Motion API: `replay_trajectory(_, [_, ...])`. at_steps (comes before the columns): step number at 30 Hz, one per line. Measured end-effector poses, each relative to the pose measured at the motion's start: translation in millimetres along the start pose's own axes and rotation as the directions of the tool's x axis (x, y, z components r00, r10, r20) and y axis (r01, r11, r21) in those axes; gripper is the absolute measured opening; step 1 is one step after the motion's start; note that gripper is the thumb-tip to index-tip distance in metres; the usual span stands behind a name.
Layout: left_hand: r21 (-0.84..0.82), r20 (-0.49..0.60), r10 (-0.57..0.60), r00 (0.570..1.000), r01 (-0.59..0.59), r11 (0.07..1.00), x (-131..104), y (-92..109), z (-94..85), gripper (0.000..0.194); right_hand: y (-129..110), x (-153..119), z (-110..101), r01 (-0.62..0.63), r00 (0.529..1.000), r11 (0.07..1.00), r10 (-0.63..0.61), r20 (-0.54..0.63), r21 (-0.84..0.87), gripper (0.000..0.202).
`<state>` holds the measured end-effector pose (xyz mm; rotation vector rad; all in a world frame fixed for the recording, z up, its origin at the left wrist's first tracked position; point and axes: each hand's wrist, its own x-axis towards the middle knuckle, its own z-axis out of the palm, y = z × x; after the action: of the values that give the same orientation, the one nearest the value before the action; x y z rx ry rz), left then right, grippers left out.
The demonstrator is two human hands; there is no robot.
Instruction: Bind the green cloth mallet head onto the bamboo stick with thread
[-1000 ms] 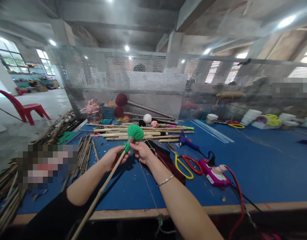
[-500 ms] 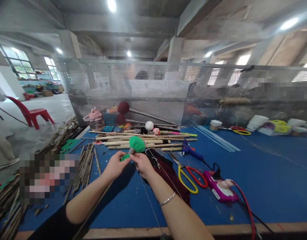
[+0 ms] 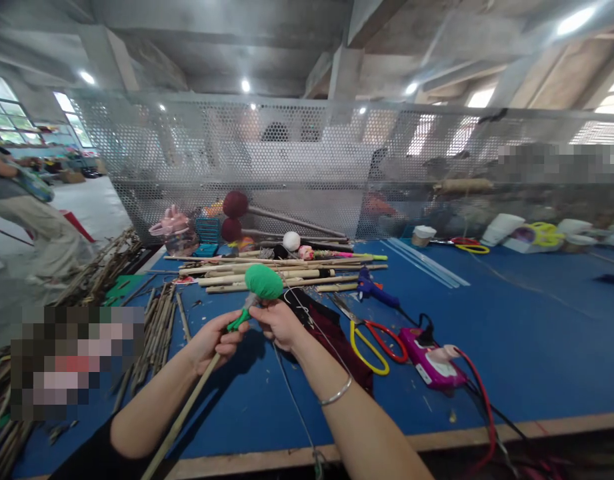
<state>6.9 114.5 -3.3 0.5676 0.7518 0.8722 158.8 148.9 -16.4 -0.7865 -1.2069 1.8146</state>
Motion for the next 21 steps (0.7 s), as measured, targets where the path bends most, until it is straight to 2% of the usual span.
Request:
replay_trajectory(3, [0.172,-0.109,-0.006,0.994,0.025,0.985,6,-7,-2.3,0.021,6,4,-6,-0.083,0.996,0.994,0.081,-0.034,-0.069,0.035])
replay_trajectory(6, [0.359,-0.251,0.151,0.956,-0.053,0.932,10,-15,-2.9,0.033,13,10,-7,-0.11,0.992,0.982,0.098,-0.085,-0.156,0.036])
replay_trajectory(9, [0.502,-0.257,0.306,0.917,-0.144,0.853,14,-21,-4.4,0.043,19,12,-4,-0.094,0.993,0.979,0.078,-0.094,-0.18,0.036])
replay_trajectory(13, [0.536,-0.272,0.381,0.884,-0.189,0.822,20,-16,-12.7,0.046,14,11,-1,-0.123,0.99,0.963,0.104,-0.093,-0.238,0.036])
replay_trajectory(15, [0.49,-0.323,0.395,0.86,-0.205,0.847,21,-7,-19.6,0.048,-1,6,2,-0.181,0.983,0.918,0.156,-0.098,-0.352,0.033])
replay_trajectory(17, [0.433,-0.367,0.408,0.836,-0.234,0.87,20,3,-27.2,0.05,-28,-8,8,-0.198,0.979,0.833,0.197,-0.058,-0.516,0.028])
replay_trajectory(19, [0.393,-0.386,0.43,0.816,-0.277,0.877,19,12,-34.8,0.052,-60,-36,17,-0.118,0.979,0.746,0.196,0.046,-0.655,0.024])
replay_trajectory(21, [0.371,-0.395,0.457,0.797,-0.317,0.873,19,18,-41.3,0.053,-86,-81,25,0.012,0.98,0.656,0.144,0.14,-0.754,0.023])
